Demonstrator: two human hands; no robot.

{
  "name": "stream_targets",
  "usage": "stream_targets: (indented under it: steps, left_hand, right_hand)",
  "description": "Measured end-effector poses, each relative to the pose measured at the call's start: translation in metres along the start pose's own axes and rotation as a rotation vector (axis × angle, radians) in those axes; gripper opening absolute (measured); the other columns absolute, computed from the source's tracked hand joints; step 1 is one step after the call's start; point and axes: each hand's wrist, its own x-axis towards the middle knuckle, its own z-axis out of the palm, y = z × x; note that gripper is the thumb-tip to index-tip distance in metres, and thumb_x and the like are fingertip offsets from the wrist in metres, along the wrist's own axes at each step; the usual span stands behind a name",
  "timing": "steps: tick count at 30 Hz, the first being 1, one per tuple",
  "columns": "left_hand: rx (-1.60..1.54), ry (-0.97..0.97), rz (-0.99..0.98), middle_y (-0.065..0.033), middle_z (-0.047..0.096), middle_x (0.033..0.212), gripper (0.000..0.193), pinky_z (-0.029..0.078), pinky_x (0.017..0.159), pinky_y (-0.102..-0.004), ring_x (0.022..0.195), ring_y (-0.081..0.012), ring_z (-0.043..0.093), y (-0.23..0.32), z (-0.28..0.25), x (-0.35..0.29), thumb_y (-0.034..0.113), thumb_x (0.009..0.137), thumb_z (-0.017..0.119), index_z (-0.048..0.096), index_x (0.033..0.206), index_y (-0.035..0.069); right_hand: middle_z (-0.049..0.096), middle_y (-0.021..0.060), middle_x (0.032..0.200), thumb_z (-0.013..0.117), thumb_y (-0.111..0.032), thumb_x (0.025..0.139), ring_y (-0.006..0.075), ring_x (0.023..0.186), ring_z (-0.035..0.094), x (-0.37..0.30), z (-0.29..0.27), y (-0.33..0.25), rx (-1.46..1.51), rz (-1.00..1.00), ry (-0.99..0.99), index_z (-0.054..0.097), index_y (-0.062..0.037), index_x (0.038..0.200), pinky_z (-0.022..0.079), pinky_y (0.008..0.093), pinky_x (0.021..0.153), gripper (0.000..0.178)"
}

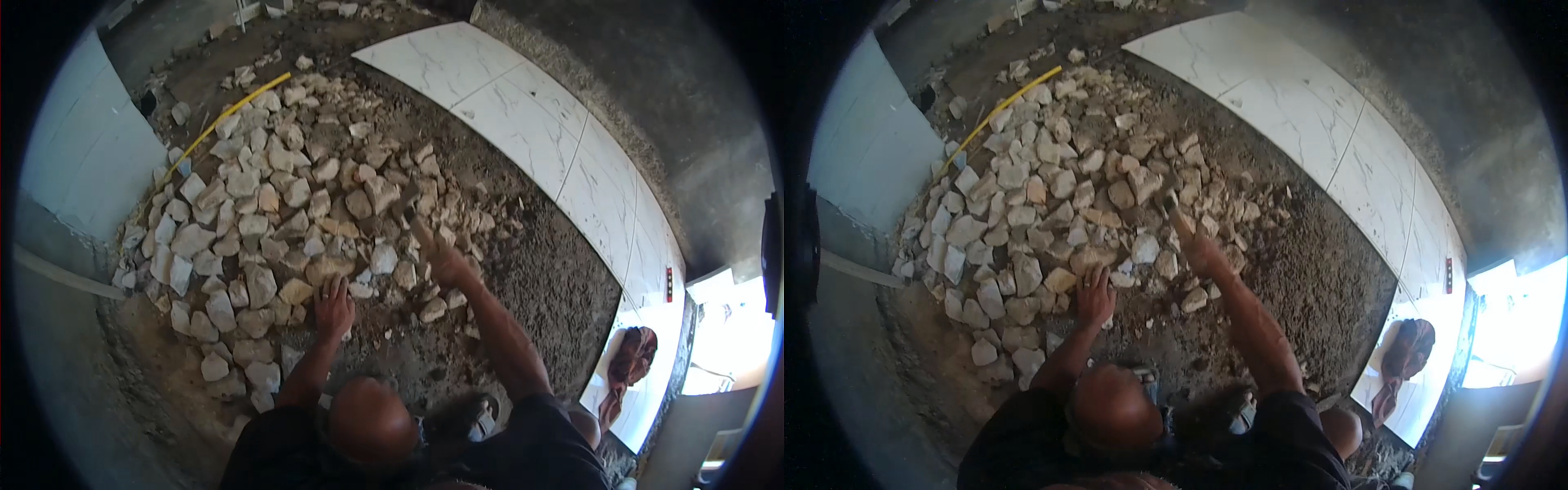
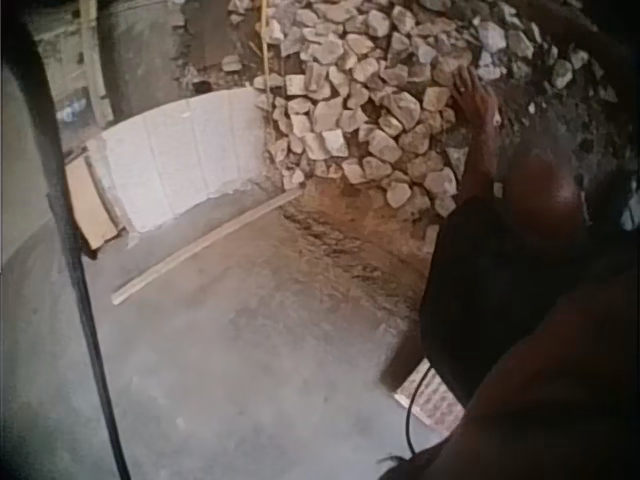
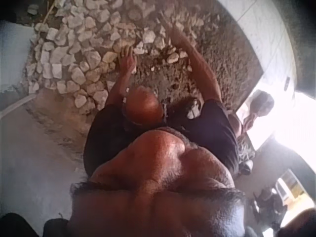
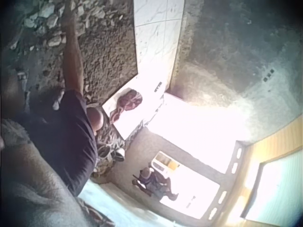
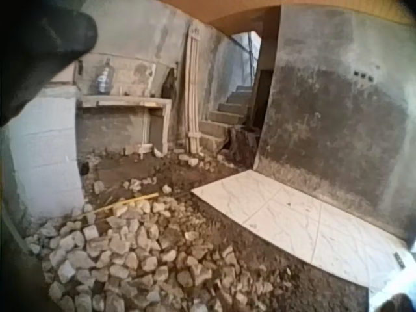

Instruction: The person uses the back of a hatchet to tap down large stones into a mortar bed and arranges them by hand to fit the stones together.

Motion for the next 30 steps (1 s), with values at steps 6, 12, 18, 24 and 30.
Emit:
stream_targets:
  steps: [6, 12, 18, 24, 30]
  left_hand:
    - [-0.017, 0.074, 0.071, -0.0114, 0.037, 0.139, 0.044, 0.028, 0.103, -0.0507, 0.130, -0.0316, 0.034, 0.000, -0.013, 0.010, 0.018, 0.083, 0.055, 0.050, 0.124, 0.004]
    - [-0.014, 0.048, 0.073, -0.0120, 0.038, 0.138, 0.044, 0.027, 0.105, -0.0501, 0.130, -0.0313, 0.033, 0.004, -0.016, 0.013, 0.018, 0.083, 0.053, 0.049, 0.125, 0.003]
    - [-0.003, 0.061, 0.072, -0.0096, 0.039, 0.139, 0.047, 0.028, 0.104, -0.0520, 0.130, -0.0299, 0.035, 0.011, 0.001, 0.018, 0.021, 0.082, 0.055, 0.049, 0.126, 0.005]
    - [0.009, 0.014, 0.019, -0.0082, 0.037, 0.140, 0.048, 0.027, 0.104, -0.0534, 0.132, -0.0284, 0.033, 0.000, -0.008, 0.009, 0.022, 0.083, 0.055, 0.048, 0.127, 0.006]
    - [0.016, -0.006, 0.021, -0.0082, 0.036, 0.141, 0.045, 0.026, 0.105, -0.0526, 0.133, -0.0279, 0.031, 0.004, -0.013, 0.014, 0.022, 0.084, 0.054, 0.050, 0.126, 0.005]
  right_hand:
    - [0.059, 0.0274, 0.074, 0.048, -0.031, 0.094, 0.0453, 0.066, 0.060, -0.026, -0.104, -0.135, 0.124, -0.069, 0.353, 0.038, -0.0013, 0.110, 0.045, 0.0499, 0.058, 0.036]
    - [0.059, 0.0265, 0.074, 0.050, -0.024, 0.093, 0.0439, 0.065, 0.060, 0.004, -0.056, -0.090, 0.290, -0.186, 0.625, 0.036, -0.0025, 0.116, 0.045, 0.0480, 0.055, 0.035]
    - [0.060, 0.0256, 0.088, 0.048, -0.025, 0.091, 0.0385, 0.073, 0.062, 0.009, -0.003, 0.020, -0.035, -0.035, 0.078, 0.034, -0.0041, 0.127, 0.047, 0.0461, 0.061, 0.044]
    - [0.060, 0.0169, 0.077, 0.041, -0.026, 0.096, 0.0228, 0.061, 0.061, -0.021, -0.065, -0.050, 0.208, 0.117, 0.123, 0.042, 0.0008, 0.109, 0.049, 0.0366, 0.046, 0.030]
    - [0.058, 0.0117, 0.067, 0.046, -0.020, 0.095, 0.0205, 0.051, 0.058, -0.019, -0.133, -0.139, 0.309, -0.224, 0.692, 0.038, -0.0018, 0.104, 0.046, 0.0312, 0.040, 0.022]
